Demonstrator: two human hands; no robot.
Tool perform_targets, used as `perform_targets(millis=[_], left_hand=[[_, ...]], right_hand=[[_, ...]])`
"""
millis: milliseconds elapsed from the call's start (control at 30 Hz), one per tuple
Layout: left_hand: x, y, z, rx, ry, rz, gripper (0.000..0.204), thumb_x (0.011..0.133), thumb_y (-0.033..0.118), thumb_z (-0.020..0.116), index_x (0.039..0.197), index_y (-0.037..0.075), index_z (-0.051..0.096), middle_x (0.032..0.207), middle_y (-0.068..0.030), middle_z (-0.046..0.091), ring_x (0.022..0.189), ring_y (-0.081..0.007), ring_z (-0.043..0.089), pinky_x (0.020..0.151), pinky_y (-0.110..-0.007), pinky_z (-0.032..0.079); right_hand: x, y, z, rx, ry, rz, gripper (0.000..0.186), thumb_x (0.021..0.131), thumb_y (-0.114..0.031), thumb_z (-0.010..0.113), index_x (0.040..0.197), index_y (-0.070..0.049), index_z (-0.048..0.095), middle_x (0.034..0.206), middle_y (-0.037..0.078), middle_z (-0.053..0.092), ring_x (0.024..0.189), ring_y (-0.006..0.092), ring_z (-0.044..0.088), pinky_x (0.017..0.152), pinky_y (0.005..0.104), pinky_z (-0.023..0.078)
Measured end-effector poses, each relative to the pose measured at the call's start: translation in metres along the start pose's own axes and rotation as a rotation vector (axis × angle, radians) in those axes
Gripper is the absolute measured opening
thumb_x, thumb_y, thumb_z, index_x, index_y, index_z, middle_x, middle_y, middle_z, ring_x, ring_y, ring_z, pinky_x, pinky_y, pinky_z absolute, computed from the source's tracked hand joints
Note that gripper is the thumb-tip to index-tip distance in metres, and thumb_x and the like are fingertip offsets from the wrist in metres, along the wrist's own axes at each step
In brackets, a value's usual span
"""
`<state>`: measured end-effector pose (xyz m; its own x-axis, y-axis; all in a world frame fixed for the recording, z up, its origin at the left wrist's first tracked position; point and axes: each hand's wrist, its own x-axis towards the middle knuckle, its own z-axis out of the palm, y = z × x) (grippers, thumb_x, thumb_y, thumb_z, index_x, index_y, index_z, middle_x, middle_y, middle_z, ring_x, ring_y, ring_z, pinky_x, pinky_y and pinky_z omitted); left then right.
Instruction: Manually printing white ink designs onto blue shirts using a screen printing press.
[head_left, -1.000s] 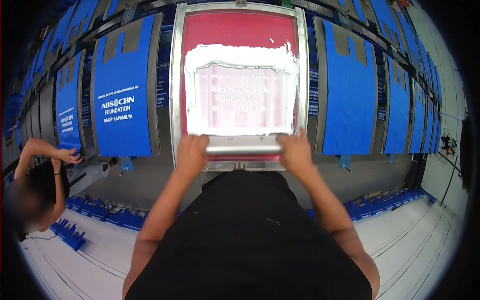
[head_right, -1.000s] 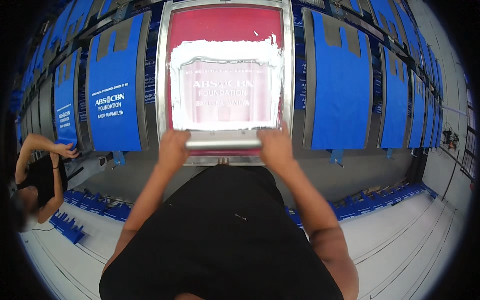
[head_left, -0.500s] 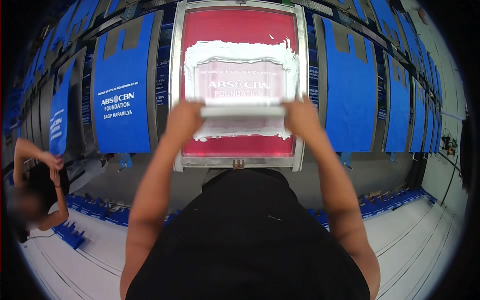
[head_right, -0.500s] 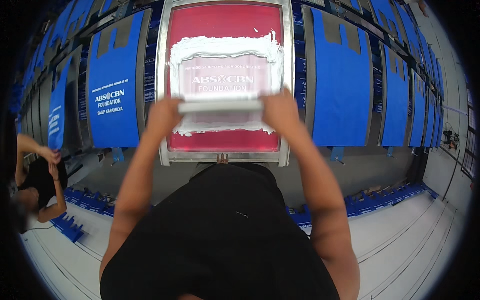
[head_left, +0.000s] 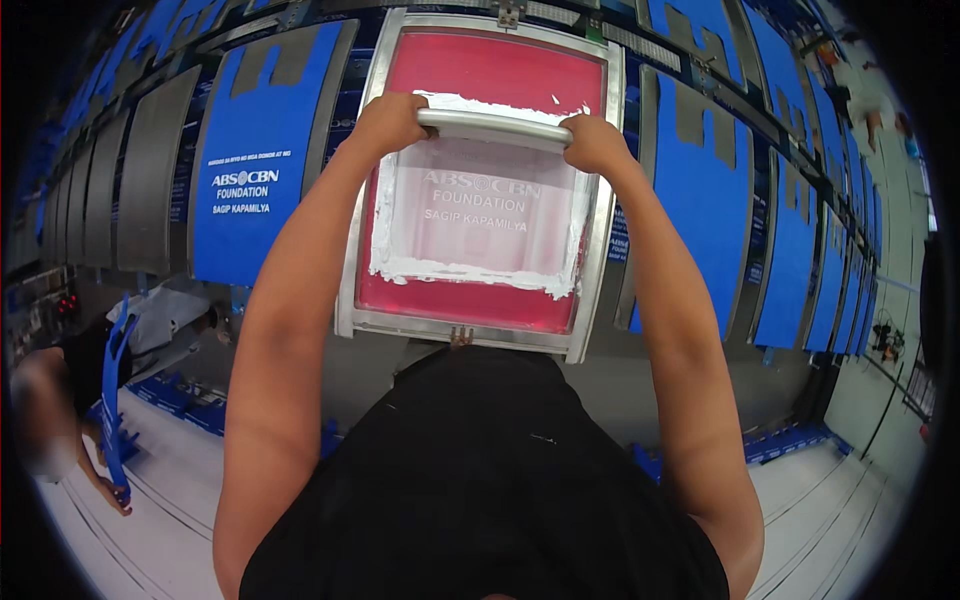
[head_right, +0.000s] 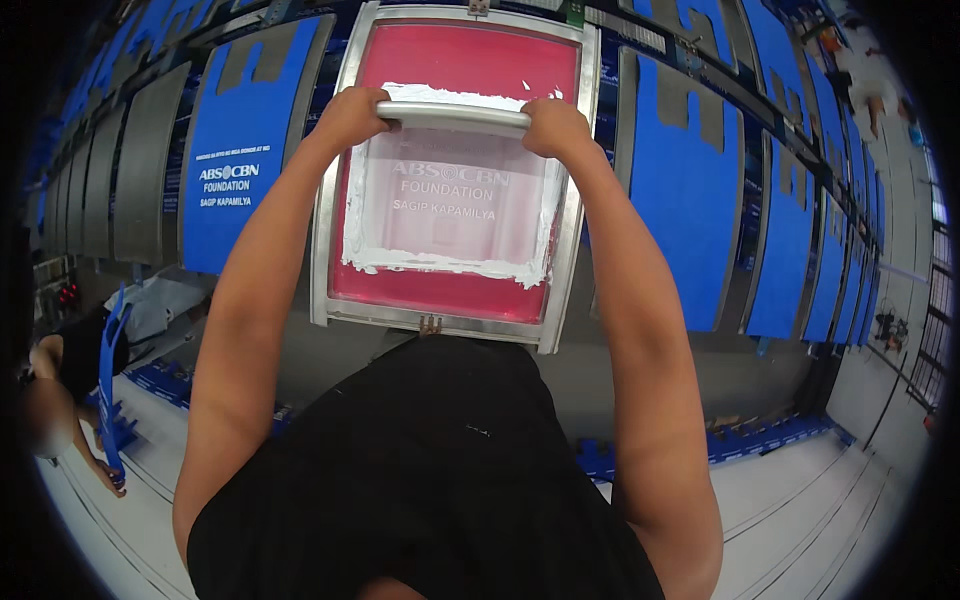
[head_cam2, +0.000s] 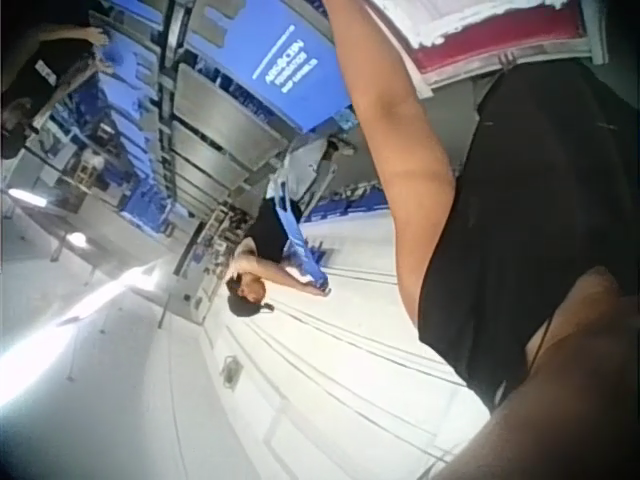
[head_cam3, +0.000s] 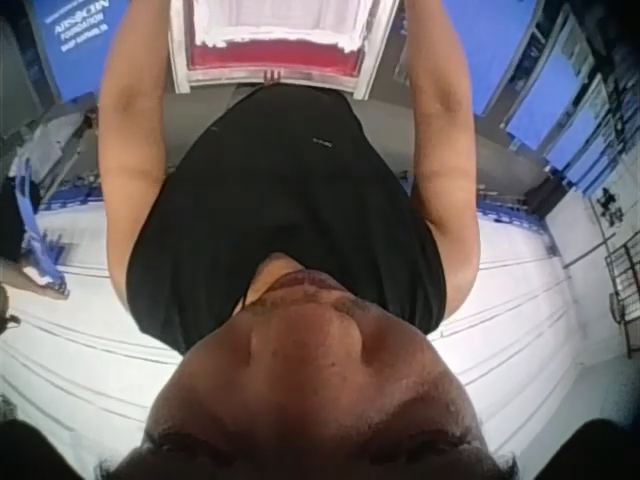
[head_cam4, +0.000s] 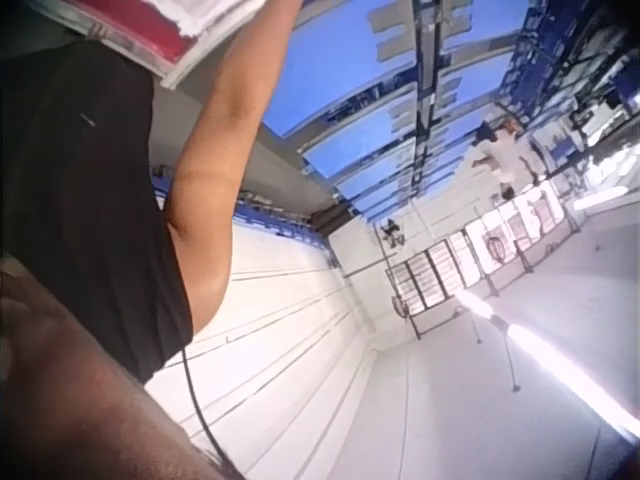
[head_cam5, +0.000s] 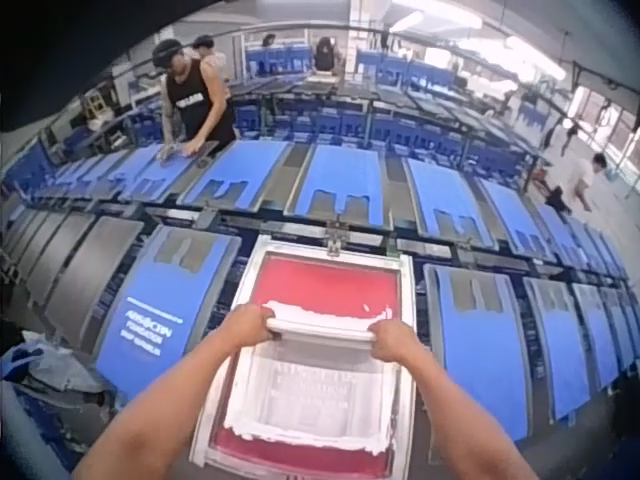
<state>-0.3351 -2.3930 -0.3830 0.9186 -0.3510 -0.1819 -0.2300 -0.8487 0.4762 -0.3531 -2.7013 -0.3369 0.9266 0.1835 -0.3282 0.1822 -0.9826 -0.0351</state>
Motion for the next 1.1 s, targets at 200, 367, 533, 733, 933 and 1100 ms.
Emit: perform_targets(millis=[200, 367, 533, 733, 933, 1100], left_hand=[[-0.092, 0.016, -0.017, -0.042, 0.706, 0.055, 0.042, 0.078, 0.033, 0.073, 0.106, 0.004, 0.063, 0.104, -0.0142, 0.064, 0.101, -0.0320, 0.057, 0.086, -0.044, 0.045], [-0.252, 0.043, 0.098, -0.486, -0.665, -0.148, 0.049, 0.087, 0.047, 0.060, 0.086, -0.001, 0.067, 0.080, -0.0204, 0.066, 0.076, -0.0316, 0.064, 0.068, -0.043, 0.048], [-0.316, 0.051, 0.225, -1.119, -0.515, -0.284, 0.047, 0.088, 0.045, 0.063, 0.088, -0.001, 0.068, 0.072, -0.0090, 0.064, 0.070, -0.0140, 0.059, 0.065, -0.032, 0.046], [-0.315, 0.067, 0.191, -1.354, -0.425, -0.141, 0.036, 0.096, 0.033, 0.057, 0.083, 0.001, 0.066, 0.066, 0.0013, 0.058, 0.061, -0.0069, 0.051, 0.057, -0.026, 0.042], [-0.315, 0.070, 0.175, -1.322, -0.544, -0.222, 0.038, 0.096, 0.037, 0.056, 0.082, 0.003, 0.066, 0.064, 0.0019, 0.056, 0.058, -0.0060, 0.050, 0.054, -0.022, 0.041], [-0.316, 0.070, 0.181, -1.312, -0.509, -0.307, 0.037, 0.095, 0.034, 0.058, 0.076, 0.003, 0.065, 0.061, 0.0018, 0.054, 0.055, -0.0062, 0.049, 0.049, -0.025, 0.039]], right_hand=[[0.018, 0.000, -0.055, -0.008, 0.000, -0.031, 0.048, 0.064, -0.010, 0.056, 0.110, -0.010, 0.069, 0.102, 0.019, 0.068, 0.098, 0.0335, 0.064, 0.086, 0.0414, 0.052], [0.055, 0.041, -0.002, 0.003, -0.010, -0.103, 0.048, 0.062, -0.011, 0.064, 0.110, -0.006, 0.067, 0.099, 0.020, 0.068, 0.091, 0.0357, 0.066, 0.084, 0.0393, 0.052], [0.056, -0.015, -0.030, 0.098, -0.100, -0.192, 0.050, 0.062, -0.013, 0.069, 0.111, -0.006, 0.066, 0.100, 0.019, 0.068, 0.095, 0.0348, 0.065, 0.085, 0.0392, 0.051], [0.048, -0.053, -0.011, 0.006, 0.028, -0.110, 0.051, 0.063, -0.009, 0.061, 0.114, -0.009, 0.066, 0.105, 0.020, 0.067, 0.100, 0.0354, 0.063, 0.089, 0.0409, 0.049], [-0.046, -0.084, 0.010, 0.023, 0.045, -0.108, 0.052, 0.063, -0.009, 0.059, 0.115, -0.012, 0.066, 0.105, 0.019, 0.066, 0.099, 0.0362, 0.063, 0.089, 0.0417, 0.049], [-0.201, -0.145, 0.067, 0.033, 0.102, -0.137, 0.041, 0.064, 0.001, 0.059, 0.103, -0.009, 0.066, 0.092, 0.012, 0.065, 0.090, 0.0310, 0.060, 0.079, 0.0422, 0.049]])
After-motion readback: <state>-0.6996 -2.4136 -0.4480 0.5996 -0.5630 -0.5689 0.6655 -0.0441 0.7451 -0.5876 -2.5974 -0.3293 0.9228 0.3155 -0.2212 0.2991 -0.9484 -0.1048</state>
